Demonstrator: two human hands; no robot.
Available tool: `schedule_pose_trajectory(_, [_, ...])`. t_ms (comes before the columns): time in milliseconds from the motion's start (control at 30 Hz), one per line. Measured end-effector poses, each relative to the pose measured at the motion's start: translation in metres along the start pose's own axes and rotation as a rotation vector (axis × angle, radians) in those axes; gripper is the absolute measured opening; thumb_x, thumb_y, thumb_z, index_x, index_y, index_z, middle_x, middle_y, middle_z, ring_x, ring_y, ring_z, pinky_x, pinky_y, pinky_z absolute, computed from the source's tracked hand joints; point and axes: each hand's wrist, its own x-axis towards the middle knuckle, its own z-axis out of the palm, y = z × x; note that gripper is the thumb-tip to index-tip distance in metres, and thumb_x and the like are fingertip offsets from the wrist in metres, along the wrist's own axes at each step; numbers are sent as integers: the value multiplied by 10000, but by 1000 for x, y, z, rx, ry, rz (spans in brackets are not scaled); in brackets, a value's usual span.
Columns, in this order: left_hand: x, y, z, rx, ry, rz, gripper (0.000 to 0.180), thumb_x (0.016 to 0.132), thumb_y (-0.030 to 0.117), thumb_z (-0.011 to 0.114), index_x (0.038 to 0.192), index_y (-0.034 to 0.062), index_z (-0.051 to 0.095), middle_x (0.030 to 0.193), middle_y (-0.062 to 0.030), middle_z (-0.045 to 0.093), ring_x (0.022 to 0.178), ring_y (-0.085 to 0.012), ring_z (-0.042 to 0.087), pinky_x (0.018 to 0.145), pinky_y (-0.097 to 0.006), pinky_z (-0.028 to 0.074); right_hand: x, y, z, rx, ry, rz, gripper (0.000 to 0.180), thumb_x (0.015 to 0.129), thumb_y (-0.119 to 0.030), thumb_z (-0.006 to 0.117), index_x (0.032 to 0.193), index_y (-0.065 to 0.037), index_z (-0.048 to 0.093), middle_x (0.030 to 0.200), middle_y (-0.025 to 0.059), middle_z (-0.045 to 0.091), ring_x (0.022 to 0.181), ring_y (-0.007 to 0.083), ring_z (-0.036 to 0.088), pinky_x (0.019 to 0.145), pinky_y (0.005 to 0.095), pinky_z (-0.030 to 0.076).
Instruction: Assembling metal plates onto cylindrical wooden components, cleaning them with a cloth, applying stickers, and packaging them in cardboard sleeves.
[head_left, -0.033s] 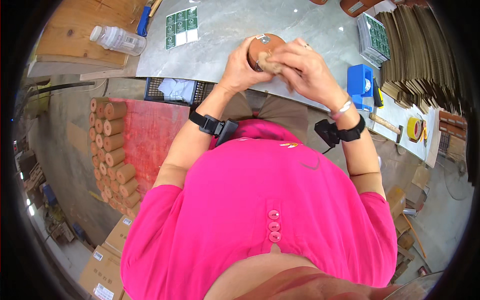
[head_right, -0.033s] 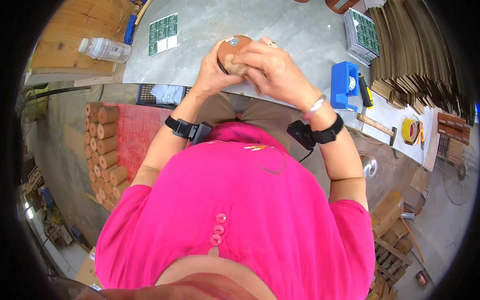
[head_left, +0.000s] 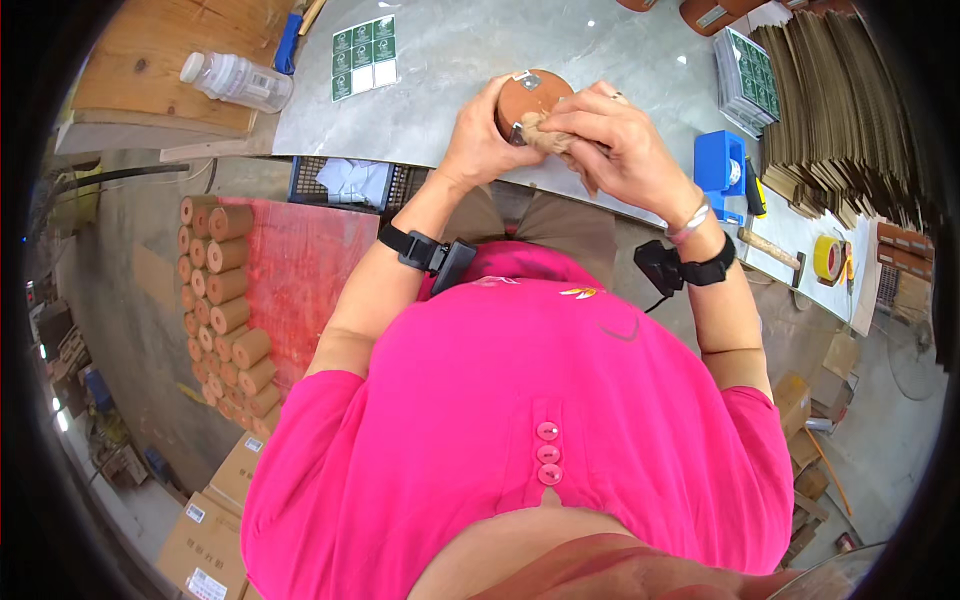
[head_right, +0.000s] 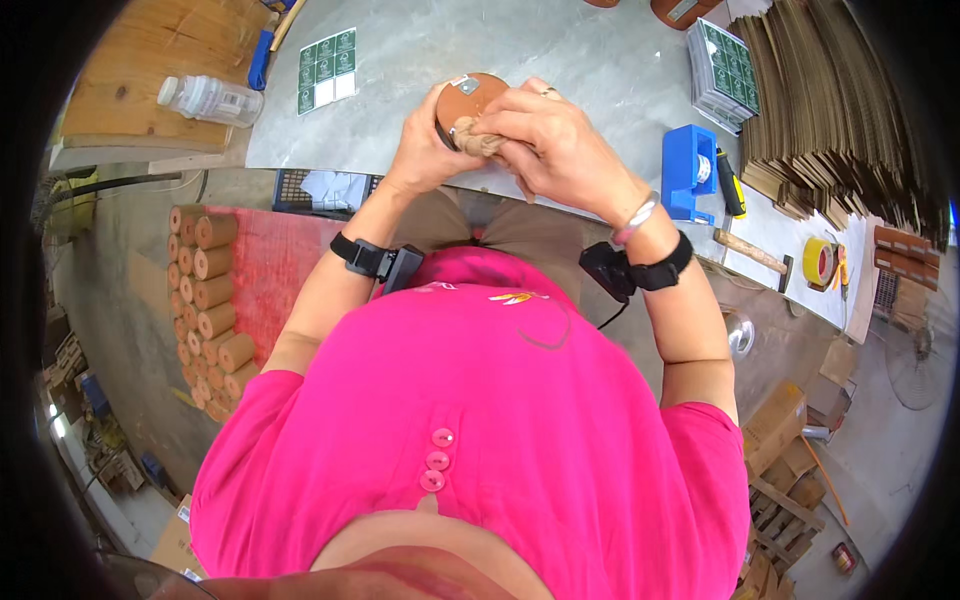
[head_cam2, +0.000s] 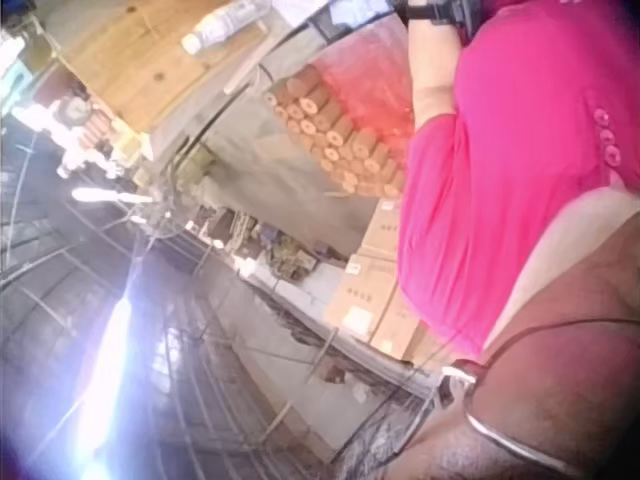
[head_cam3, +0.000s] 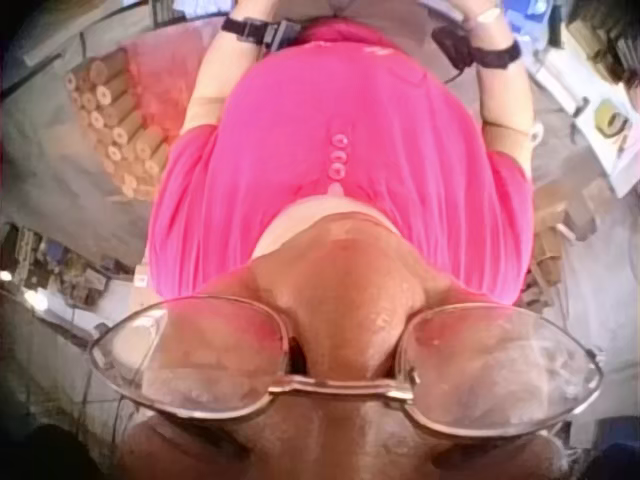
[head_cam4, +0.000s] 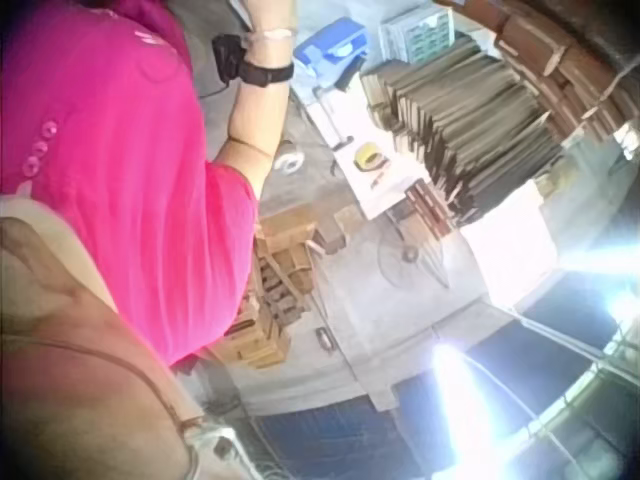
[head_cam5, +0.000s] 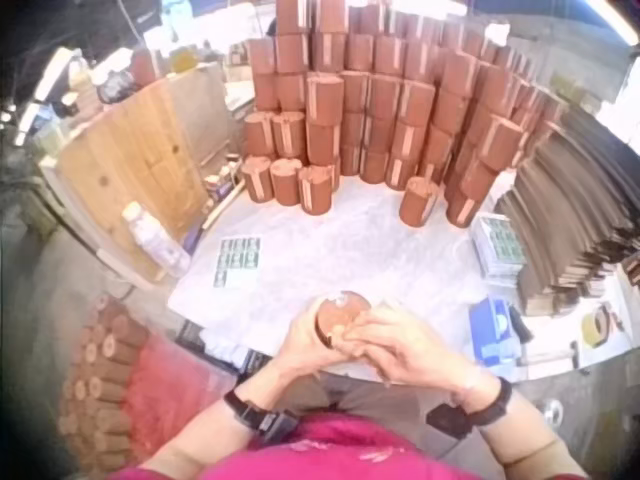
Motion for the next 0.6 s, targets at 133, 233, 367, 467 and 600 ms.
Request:
schedule_pose_trajectory(133, [4, -1, 4, -16, 44, 15, 777, 575, 239, 901, 1242, 44, 553, 1063, -124, 687, 957, -228, 685, 849, -348, 551, 19, 19, -6, -134, 264, 62, 216, 777, -32, 645, 984, -52, 701, 926, 93, 657, 856, 311, 575, 800, 399, 456])
schedule_pose_trajectory(233, [8, 3, 3, 26, 33, 5, 760, 586, 246, 896, 1237, 46, 559, 1087, -128, 682, 995, -230, 675, 866, -348, 544, 22, 16, 20, -146, 248, 51, 215, 771, -13, 622, 971, -54, 687, 965, 100, 658, 869, 324, 575, 812, 396, 451])
schedule_pose_trajectory(367, [5, -17, 3, 22, 68, 53, 741, 612, 232, 892, 1238, 34, 550, 1114, -135, 675, 1029, -240, 662, 882, -349, 535, -15, -19, 18, 20, -24, 12, 246, 747, 14, 612, 972, -64, 672, 1001, 100, 656, 931, 334, 575, 826, 408, 461])
schedule_pose_trajectory(467, [4, 0, 4, -22, 37, 13, 734, 620, 227, 893, 1238, 35, 547, 1123, -138, 675, 1035, -240, 661, 889, -353, 534, -48, -31, 13, 143, -166, 99, 266, 740, 22, 616, 986, -61, 673, 996, 103, 658, 932, 339, 585, 836, 410, 472])
schedule_pose_trajectory(600, [2, -2, 2, 53, 21, 6, 741, 620, 234, 895, 1243, 42, 544, 1119, -126, 676, 1033, -222, 660, 894, -352, 533, -42, -25, -5, -65, 107, 144, 287, 754, 19, 622, 1025, -54, 681, 992, 112, 668, 884, 332, 603, 839, 397, 474])
